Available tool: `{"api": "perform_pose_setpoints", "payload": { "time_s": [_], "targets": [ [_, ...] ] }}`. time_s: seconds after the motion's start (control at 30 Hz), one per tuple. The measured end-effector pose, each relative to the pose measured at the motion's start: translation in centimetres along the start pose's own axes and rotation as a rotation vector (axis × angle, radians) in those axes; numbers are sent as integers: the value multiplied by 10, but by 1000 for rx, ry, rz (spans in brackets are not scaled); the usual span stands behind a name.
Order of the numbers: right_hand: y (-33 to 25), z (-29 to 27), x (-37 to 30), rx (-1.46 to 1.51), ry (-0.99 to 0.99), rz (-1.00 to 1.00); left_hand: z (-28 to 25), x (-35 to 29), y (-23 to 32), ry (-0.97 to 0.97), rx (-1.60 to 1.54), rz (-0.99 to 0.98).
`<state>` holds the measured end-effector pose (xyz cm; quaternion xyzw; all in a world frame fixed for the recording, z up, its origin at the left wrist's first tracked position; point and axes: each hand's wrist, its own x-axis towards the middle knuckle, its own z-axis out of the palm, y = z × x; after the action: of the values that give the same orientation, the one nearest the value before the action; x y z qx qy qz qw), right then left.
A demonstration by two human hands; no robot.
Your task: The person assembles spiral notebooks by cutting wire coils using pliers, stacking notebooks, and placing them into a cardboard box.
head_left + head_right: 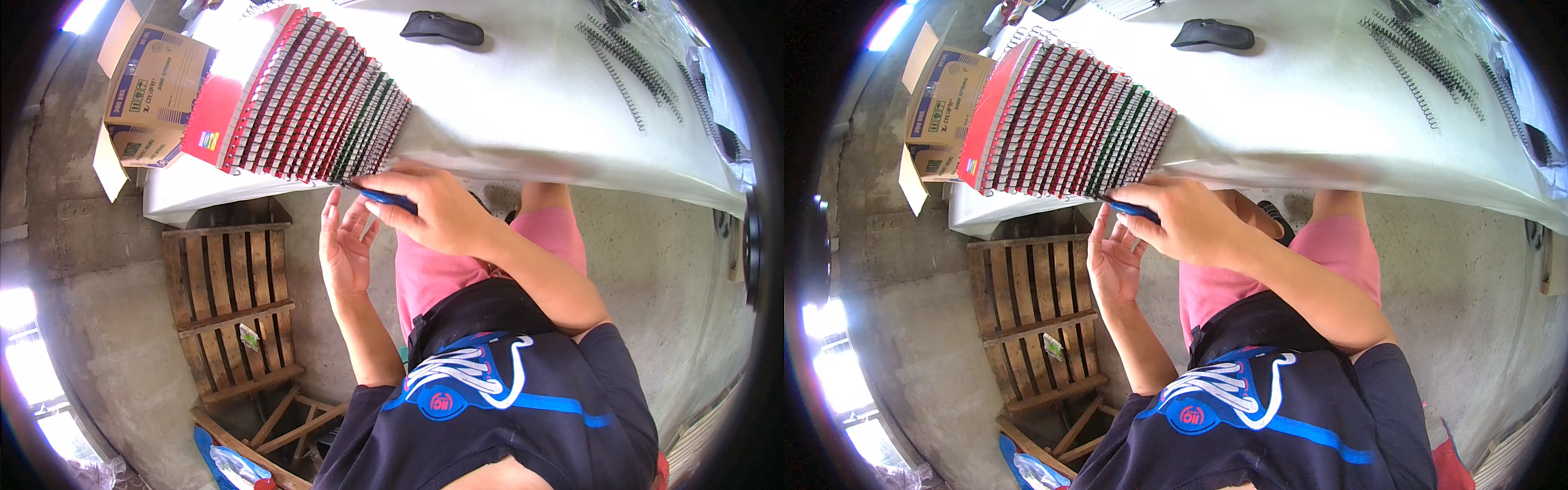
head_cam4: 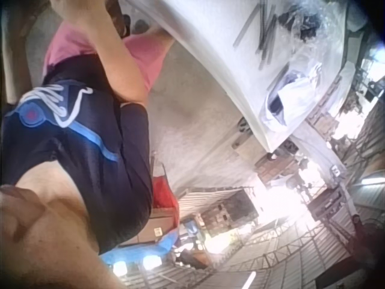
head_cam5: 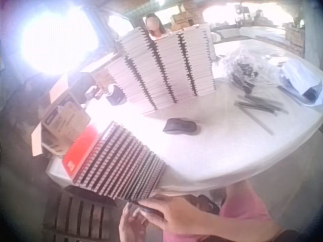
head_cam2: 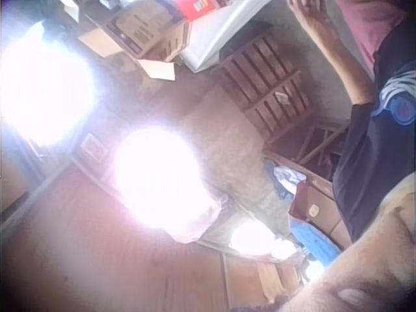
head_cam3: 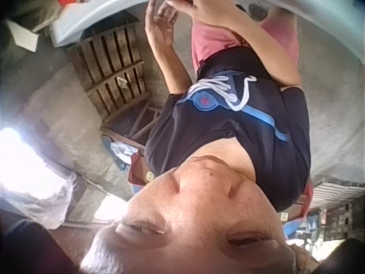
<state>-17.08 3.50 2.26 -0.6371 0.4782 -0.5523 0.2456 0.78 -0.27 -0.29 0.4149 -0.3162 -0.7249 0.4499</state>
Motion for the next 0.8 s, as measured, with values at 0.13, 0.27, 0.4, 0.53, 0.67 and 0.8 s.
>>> {"api": "perform_pose_setpoints", "payload": {
  "time_s": [0.13,0.27,0.4,0.53,0.67,0.8],
  "targets": [
    [-9,-13,7,770,-337,669,-5,1,-1,-40,43,12],
    [-10,2,-12,-392,56,36,-7,0,-1,-17,56,23],
    [-6,3,-9,-550,159,-139,-4,-5,4,-6,61,8],
    [-2,6,-3,-594,144,-184,-8,-5,4,-11,57,6],
    [-1,3,0,-646,141,-212,-5,-8,7,-5,61,30],
    [5,-1,2,-719,176,-299,-1,-9,7,7,98,25]
  ]
}}
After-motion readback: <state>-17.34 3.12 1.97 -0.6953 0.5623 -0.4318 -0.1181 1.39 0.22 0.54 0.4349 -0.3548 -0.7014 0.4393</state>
